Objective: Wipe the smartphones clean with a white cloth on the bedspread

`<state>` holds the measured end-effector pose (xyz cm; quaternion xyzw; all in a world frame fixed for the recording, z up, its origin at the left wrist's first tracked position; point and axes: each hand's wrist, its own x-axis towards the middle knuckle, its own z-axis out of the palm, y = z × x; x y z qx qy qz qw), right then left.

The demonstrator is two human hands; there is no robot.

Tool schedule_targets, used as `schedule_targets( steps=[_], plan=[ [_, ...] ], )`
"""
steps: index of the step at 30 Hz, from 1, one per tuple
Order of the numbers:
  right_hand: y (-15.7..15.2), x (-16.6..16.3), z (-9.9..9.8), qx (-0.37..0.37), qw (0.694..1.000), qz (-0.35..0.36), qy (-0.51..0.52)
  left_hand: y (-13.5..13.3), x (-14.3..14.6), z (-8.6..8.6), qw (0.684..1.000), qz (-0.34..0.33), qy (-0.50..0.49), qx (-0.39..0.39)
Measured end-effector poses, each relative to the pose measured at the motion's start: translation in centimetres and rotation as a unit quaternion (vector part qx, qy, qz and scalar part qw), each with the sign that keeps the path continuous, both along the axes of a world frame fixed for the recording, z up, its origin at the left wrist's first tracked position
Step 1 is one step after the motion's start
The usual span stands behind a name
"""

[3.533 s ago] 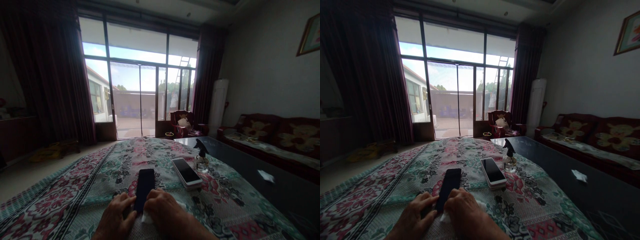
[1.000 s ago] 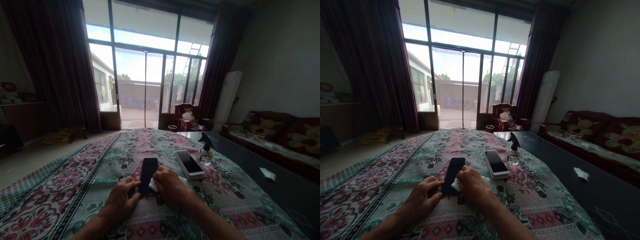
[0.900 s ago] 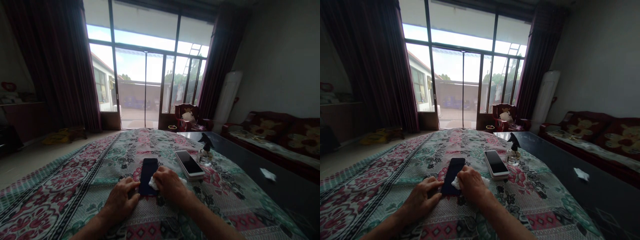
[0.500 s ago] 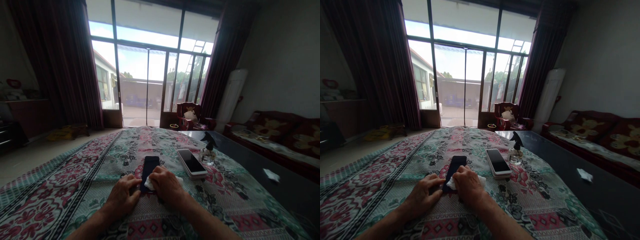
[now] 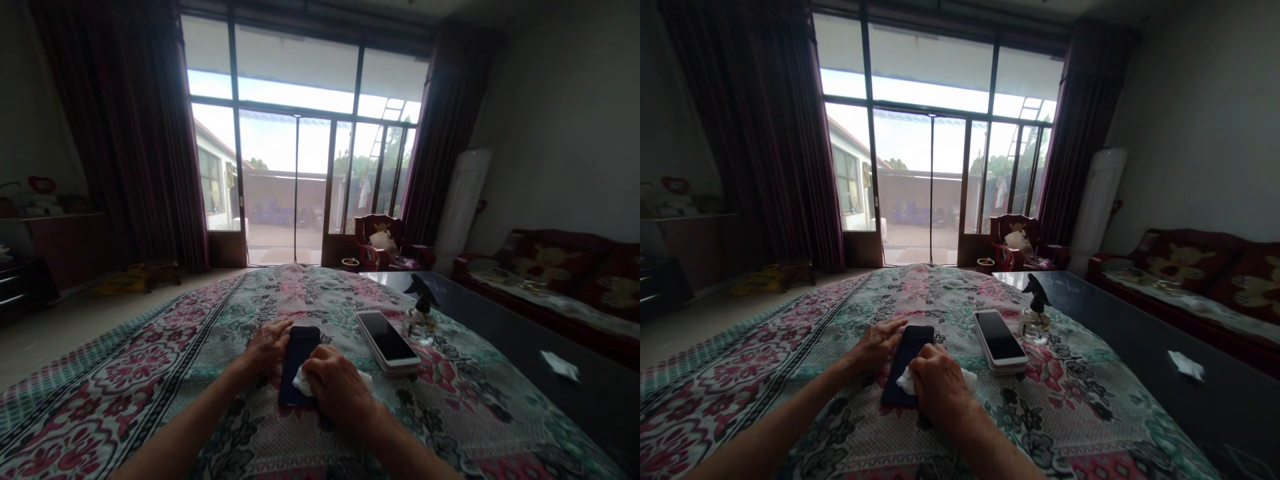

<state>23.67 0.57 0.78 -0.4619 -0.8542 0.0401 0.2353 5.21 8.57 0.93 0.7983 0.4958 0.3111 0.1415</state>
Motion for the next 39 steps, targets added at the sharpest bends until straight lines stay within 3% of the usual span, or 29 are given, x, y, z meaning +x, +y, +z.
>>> schedule_targets(
  steps=[6, 12, 17, 25, 35, 39],
  plan=[
    [0.2, 0.2, 0.4, -0.011, 1.0, -0.001, -0.017, 1.9, 0.7, -0.9, 1.0, -0.017, -0.001, -0.026],
    [0.3, 0.5, 0.7, -0.02, 1.0, -0.004, -0.018, 1.0, -2.0, -1.3, 0.999, -0.021, 0.008, -0.029],
    [0.1, 0.4, 1.2, -0.028, 0.999, -0.008, -0.037, -0.7, -4.2, -0.6, 0.991, -0.111, 0.036, -0.071],
    [-0.2, -1.2, 0.8, -0.023, 0.997, 0.024, -0.074, -0.3, -4.3, -1.0, 0.99, -0.101, 0.055, -0.077],
    [2.1, -2.4, 0.6, -0.006, 0.997, -0.036, -0.065, 0.7, -4.4, -2.0, 0.988, -0.113, 0.059, -0.085],
    [2.0, -2.1, 0.6, -0.002, 0.998, -0.022, -0.066, 0.4, -3.9, -1.7, 0.989, -0.121, 0.056, -0.071]
  ],
)
